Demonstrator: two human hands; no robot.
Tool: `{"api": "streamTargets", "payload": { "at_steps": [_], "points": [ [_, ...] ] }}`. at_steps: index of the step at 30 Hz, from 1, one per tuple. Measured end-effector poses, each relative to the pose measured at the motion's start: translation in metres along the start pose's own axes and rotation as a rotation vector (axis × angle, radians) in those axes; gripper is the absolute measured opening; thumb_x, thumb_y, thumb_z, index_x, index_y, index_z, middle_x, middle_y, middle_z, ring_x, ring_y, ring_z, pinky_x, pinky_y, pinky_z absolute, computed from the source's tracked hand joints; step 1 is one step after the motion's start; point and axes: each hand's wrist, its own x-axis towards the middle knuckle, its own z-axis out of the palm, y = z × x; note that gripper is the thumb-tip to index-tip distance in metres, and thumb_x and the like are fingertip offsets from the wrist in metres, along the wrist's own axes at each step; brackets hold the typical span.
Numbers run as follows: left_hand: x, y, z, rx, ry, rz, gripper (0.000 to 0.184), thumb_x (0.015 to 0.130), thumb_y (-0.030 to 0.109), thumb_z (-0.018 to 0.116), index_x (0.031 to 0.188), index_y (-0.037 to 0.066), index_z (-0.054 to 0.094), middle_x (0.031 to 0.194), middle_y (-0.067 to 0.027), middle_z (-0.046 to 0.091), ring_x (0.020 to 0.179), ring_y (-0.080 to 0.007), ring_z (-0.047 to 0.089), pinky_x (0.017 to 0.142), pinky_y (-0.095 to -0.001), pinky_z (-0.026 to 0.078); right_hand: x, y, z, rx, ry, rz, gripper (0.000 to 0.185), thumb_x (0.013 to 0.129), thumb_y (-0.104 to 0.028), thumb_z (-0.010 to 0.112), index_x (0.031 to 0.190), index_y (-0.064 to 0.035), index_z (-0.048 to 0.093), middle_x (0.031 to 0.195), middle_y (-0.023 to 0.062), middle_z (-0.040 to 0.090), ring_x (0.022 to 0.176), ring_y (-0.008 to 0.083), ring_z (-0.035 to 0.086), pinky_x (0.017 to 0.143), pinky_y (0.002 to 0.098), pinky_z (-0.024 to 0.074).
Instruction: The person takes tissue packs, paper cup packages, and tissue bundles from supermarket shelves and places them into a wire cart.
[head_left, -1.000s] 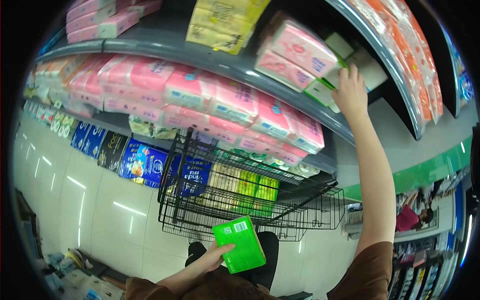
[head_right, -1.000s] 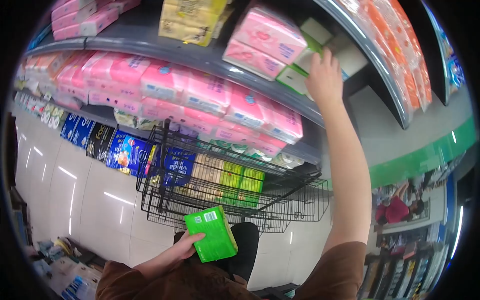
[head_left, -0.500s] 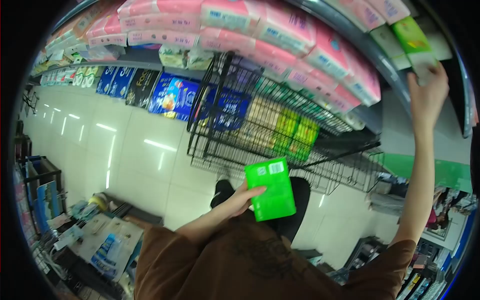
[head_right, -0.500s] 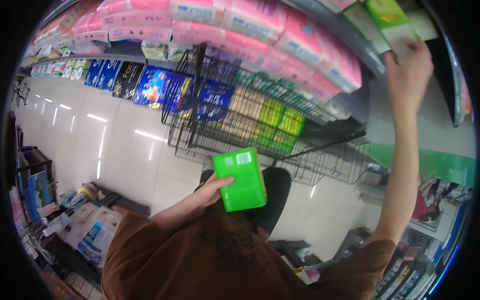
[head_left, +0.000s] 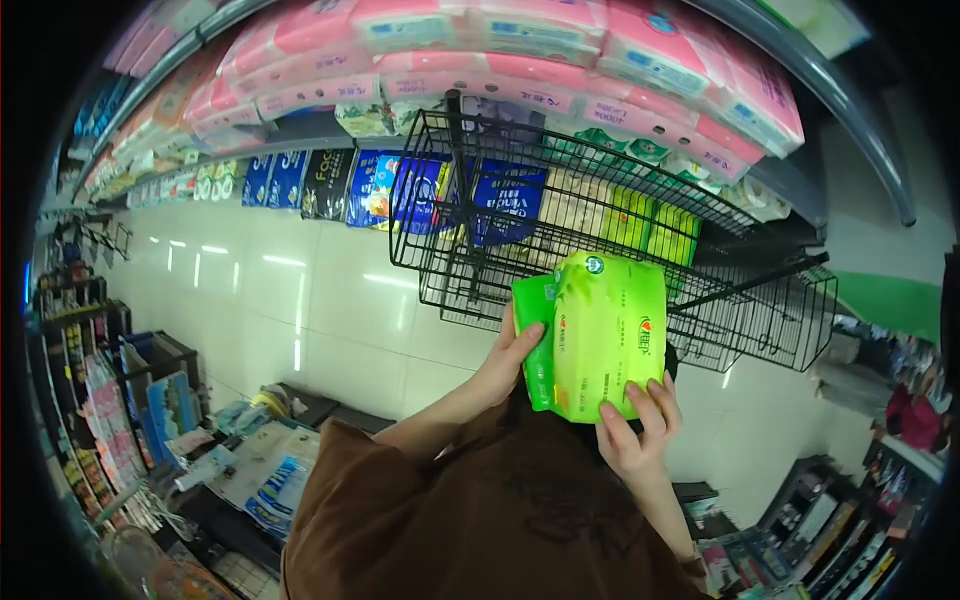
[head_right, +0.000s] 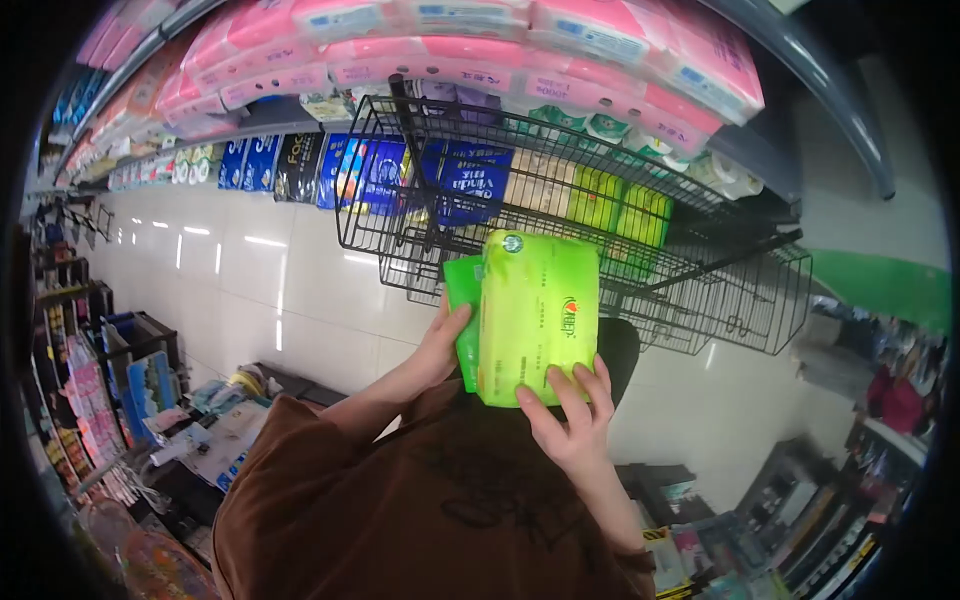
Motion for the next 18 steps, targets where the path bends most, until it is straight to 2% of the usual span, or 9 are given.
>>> {"api": "streamTargets", "payload": {
  "at_steps": [2,3,6,9,12,13,15,17,18],
  "points": [
    [0.003,0.017,-0.001,0.022,0.008,0.044,0.067,0.102,0.029,0.056,0.156,0.012,0.019,0.145,-0.0084,0.042,0.134,-0.0199,0.04,0.113,-0.037,0.033,0.018,-0.005,-0.01,0.174,0.026,0.053,0.054,0.07,-0.016,0.081,0.121,-0.0244,0.066,0.127,0.0099,0.051,0.119,0.0329,0.046,0.1,0.0599,0.0478],
    [0.009,0.026,-0.002,0.053,0.006,0.078,0.068,0.101,0.028,0.057,0.155,0.012,0.019,0.145,-0.0083,0.042,0.133,-0.0199,0.041,0.112,-0.0369,0.033,0.026,-0.002,-0.016,0.37,0.049,0.13,0.066,0.071,-0.009,0.078,0.134,-0.0188,0.058,0.133,0.0133,0.048,0.121,0.035,0.048,0.105,0.0574,0.0448],
    [0.029,0.054,-0.005,0.242,-0.002,0.125,0.072,0.099,0.028,0.06,0.155,0.01,0.019,0.143,-0.0093,0.044,0.132,-0.0194,0.042,0.111,-0.0366,0.034,0.053,0.008,0.0,0.625,0.3,0.599,0.078,0.076,-0.004,0.075,0.147,-0.0094,0.042,0.141,0.0162,0.044,0.121,0.0319,0.053,0.106,0.0486,0.0445],
    [0.043,0.093,0.013,0.588,-0.024,0.19,0.067,0.099,0.027,0.061,0.15,0.007,0.022,0.142,-0.0141,0.045,0.129,-0.0198,0.045,0.108,-0.0365,0.037,0.061,0.035,0.025,1.493,0.001,1.058,0.081,0.086,0.001,0.072,0.153,-0.0007,0.026,0.14,0.012,0.048,0.124,0.0204,0.052,0.103,0.0341,0.0451],
    [0.065,0.11,0.002,0.593,0.05,0.241,0.06,0.099,0.026,0.062,0.143,0.007,0.025,0.139,-0.0172,0.048,0.125,-0.0215,0.049,0.105,-0.0361,0.041,0.073,0.044,0.045,1.566,0.116,1.056,0.083,0.085,-0.001,0.074,0.153,-0.0003,0.026,0.135,0.0112,0.053,0.125,0.0205,0.052,0.104,0.0349,0.0448],
    [0.071,0.122,0.0,0.564,0.136,0.252,0.055,0.099,0.025,0.062,0.138,0.009,0.027,0.134,-0.0183,0.052,0.121,-0.022,0.052,0.102,-0.0349,0.043,0.077,0.046,0.051,1.508,0.179,1.082,0.075,0.089,-0.011,0.073,0.151,-0.0006,0.031,0.135,0.0112,0.054,0.125,0.0208,0.053,0.103,0.0346,0.0445],
    [0.08,0.147,-0.015,0.449,0.305,0.233,0.062,0.098,0.029,0.065,0.144,0.008,0.029,0.136,-0.0187,0.051,0.124,-0.024,0.052,0.102,-0.0354,0.044,0.097,0.057,0.049,1.585,0.164,1.171,0.069,0.093,-0.02,0.069,0.149,-0.0001,0.035,0.137,0.0119,0.053,0.125,0.0222,0.053,0.104,0.034,0.0438],
    [0.089,0.172,-0.056,0.38,0.274,0.23,0.066,0.097,0.032,0.065,0.148,0.007,0.031,0.142,-0.0196,0.047,0.128,-0.0268,0.05,0.104,-0.0368,0.043,0.116,0.07,0.057,1.512,0.085,1.171,0.066,0.099,-0.036,0.061,0.149,0.0009,0.037,0.138,0.015,0.051,0.128,0.0263,0.051,0.105,0.0349,0.0421],
    [0.095,0.173,-0.072,0.344,0.257,0.229,0.068,0.097,0.033,0.066,0.15,0.006,0.032,0.145,-0.0201,0.044,0.13,-0.0281,0.049,0.104,-0.0375,0.043,0.124,0.078,0.072,1.391,0.032,1.13,0.067,0.098,-0.036,0.061,0.149,0.0005,0.037,0.137,0.0166,0.051,0.129,0.028,0.05,0.106,0.0364,0.0414]
  ]
}}
